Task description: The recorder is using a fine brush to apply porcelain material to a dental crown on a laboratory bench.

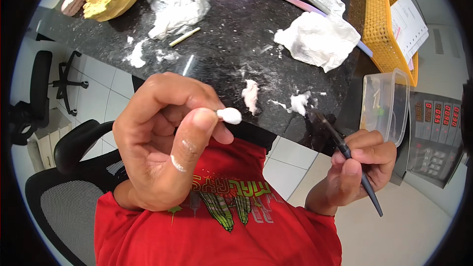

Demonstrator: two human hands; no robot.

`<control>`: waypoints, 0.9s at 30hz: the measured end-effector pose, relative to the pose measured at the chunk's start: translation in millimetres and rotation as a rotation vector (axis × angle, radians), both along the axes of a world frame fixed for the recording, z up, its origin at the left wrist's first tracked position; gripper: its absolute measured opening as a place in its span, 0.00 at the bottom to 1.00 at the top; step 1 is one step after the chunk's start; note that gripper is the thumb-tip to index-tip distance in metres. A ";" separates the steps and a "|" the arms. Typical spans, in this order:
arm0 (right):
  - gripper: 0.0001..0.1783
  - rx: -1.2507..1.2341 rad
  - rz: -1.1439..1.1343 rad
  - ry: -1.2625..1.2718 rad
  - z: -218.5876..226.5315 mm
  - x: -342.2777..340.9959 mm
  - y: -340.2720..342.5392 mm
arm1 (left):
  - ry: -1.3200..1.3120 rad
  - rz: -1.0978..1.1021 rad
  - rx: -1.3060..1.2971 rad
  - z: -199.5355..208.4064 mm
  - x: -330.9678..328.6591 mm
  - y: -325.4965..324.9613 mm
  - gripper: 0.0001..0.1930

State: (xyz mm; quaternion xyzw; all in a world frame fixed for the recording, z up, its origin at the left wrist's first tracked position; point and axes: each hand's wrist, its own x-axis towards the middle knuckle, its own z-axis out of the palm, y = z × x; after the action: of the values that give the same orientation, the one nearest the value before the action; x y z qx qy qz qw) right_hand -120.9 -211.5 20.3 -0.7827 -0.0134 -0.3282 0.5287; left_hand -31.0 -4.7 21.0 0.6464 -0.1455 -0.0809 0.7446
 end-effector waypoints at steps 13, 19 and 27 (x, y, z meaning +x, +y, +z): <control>0.15 -0.071 0.406 -0.211 3.0 21.8 20.7 | 0.265 -0.355 0.059 25.7 40.3 26.0 0.10; 0.16 -0.075 0.435 -0.223 -0.2 26.8 26.6 | 0.276 -0.460 0.078 26.9 48.8 32.6 0.11; 0.15 -0.195 0.387 -0.296 -6.3 28.8 33.0 | 0.235 -0.406 0.027 21.5 45.6 29.3 0.10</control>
State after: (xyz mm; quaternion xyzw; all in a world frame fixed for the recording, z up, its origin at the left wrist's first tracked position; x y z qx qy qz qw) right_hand -92.1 -178.5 14.1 -0.7564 -0.2716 -0.3291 0.4957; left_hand 14.6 24.6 42.5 0.5996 -0.1840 -0.3058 0.7163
